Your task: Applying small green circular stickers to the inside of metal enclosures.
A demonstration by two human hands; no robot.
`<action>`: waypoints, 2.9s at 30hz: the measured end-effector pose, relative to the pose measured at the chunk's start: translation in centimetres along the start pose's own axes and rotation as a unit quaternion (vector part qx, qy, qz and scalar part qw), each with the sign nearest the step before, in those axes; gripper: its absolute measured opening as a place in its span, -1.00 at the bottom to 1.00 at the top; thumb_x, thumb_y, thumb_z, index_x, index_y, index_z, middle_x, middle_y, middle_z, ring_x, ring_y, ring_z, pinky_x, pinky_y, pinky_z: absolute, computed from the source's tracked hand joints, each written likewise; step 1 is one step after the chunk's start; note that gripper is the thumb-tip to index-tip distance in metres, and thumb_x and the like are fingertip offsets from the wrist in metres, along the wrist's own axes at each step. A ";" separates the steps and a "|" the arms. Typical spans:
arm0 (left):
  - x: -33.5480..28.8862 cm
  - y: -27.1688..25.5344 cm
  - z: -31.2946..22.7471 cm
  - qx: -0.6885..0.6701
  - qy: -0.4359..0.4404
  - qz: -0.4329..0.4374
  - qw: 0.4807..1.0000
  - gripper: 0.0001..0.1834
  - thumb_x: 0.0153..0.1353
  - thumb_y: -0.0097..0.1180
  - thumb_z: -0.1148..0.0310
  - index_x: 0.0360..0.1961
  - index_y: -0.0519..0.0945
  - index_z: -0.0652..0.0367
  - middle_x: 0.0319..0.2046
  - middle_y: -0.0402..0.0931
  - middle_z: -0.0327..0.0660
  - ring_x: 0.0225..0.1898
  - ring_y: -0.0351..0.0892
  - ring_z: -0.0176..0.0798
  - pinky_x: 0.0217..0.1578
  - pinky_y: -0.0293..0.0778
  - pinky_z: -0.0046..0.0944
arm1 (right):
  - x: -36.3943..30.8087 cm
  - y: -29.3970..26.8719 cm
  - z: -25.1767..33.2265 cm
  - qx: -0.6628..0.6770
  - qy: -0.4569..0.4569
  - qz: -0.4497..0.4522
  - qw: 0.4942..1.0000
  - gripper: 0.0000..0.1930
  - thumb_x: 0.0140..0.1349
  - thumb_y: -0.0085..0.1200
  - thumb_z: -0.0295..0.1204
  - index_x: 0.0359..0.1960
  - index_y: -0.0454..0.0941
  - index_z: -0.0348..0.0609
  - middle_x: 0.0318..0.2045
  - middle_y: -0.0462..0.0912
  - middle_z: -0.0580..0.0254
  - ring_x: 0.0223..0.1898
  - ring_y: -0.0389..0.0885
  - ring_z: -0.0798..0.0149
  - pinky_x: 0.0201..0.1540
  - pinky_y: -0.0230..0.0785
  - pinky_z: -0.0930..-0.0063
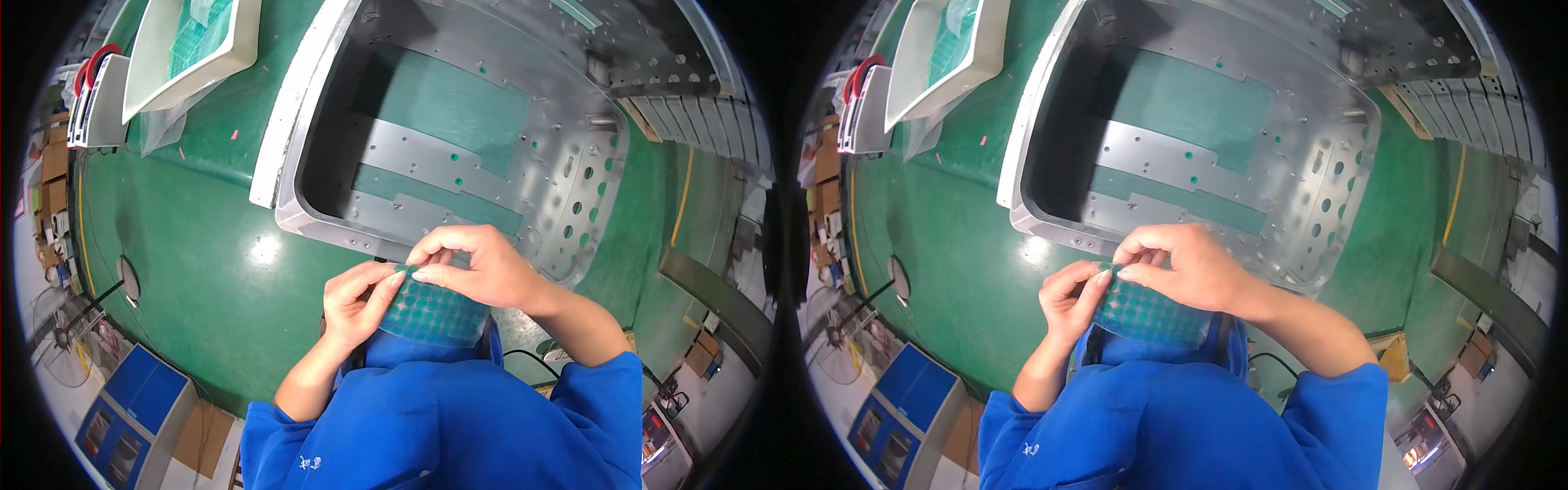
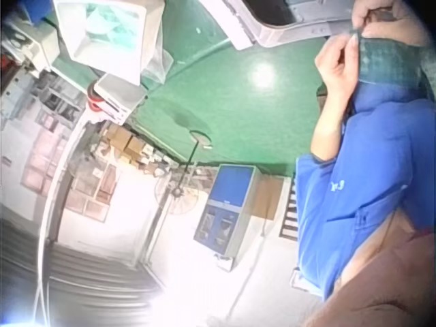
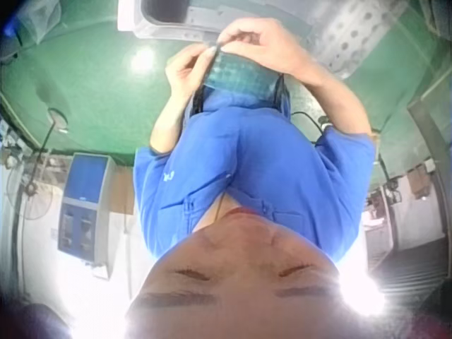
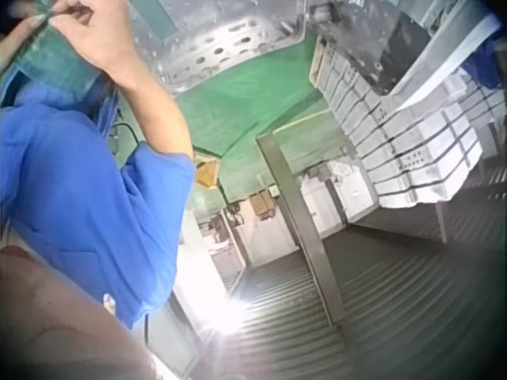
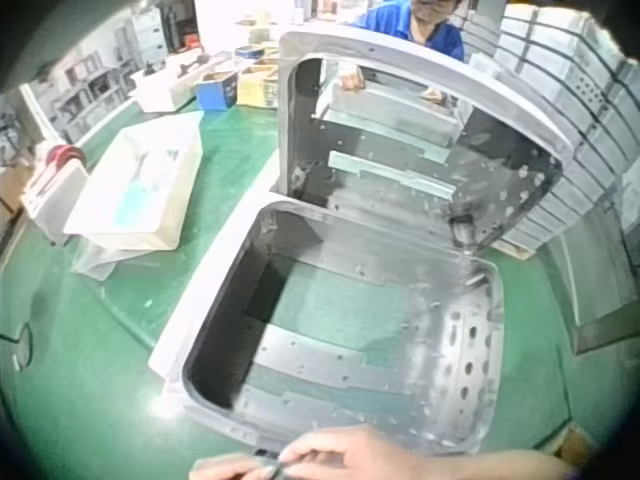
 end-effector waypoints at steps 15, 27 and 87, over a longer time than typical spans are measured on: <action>-1.2 -0.8 1.7 0.038 -0.062 -0.043 0.996 -0.94 -0.01 0.13 0.58 -0.46 0.55 0.34 -0.60 0.50 -0.22 -0.62 0.36 -0.52 -0.63 0.24 -0.54 | -0.2 0.3 0.0 -0.149 -0.133 -0.148 0.969 -0.96 -0.03 0.03 -0.63 -0.49 0.47 -0.28 -0.46 0.56 0.18 -0.42 0.53 0.30 -0.33 0.37 0.51; -5.9 -5.2 5.1 0.039 -0.156 -0.130 0.978 -0.94 0.00 0.15 0.55 -0.50 0.54 0.34 -0.63 0.45 -0.33 -0.61 0.29 -0.58 -0.61 0.18 -0.59 | 7.8 -2.1 -12.7 -0.299 0.017 -0.089 0.950 -0.96 -0.07 0.05 -0.52 -0.54 0.48 -0.19 -0.52 0.43 0.18 -0.45 0.46 0.22 -0.37 0.30 0.41; -4.1 -5.1 4.2 -0.039 -0.148 -0.147 0.977 -0.94 0.02 0.14 0.53 -0.48 0.52 0.30 -0.58 0.43 -0.35 -0.56 0.29 -0.57 -0.54 0.24 -0.58 | 10.1 -3.1 -10.6 -0.392 0.137 -0.023 0.909 -0.82 -0.14 0.18 -0.40 -0.47 0.47 -0.10 -0.50 0.53 0.28 -0.45 0.49 0.25 -0.38 0.32 0.40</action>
Point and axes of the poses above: each hand's wrist, its own x-axis towards the middle knuckle, its own y-axis out of the palm, z = x × y, the point moved 6 cm from there along x, towards the middle knuckle
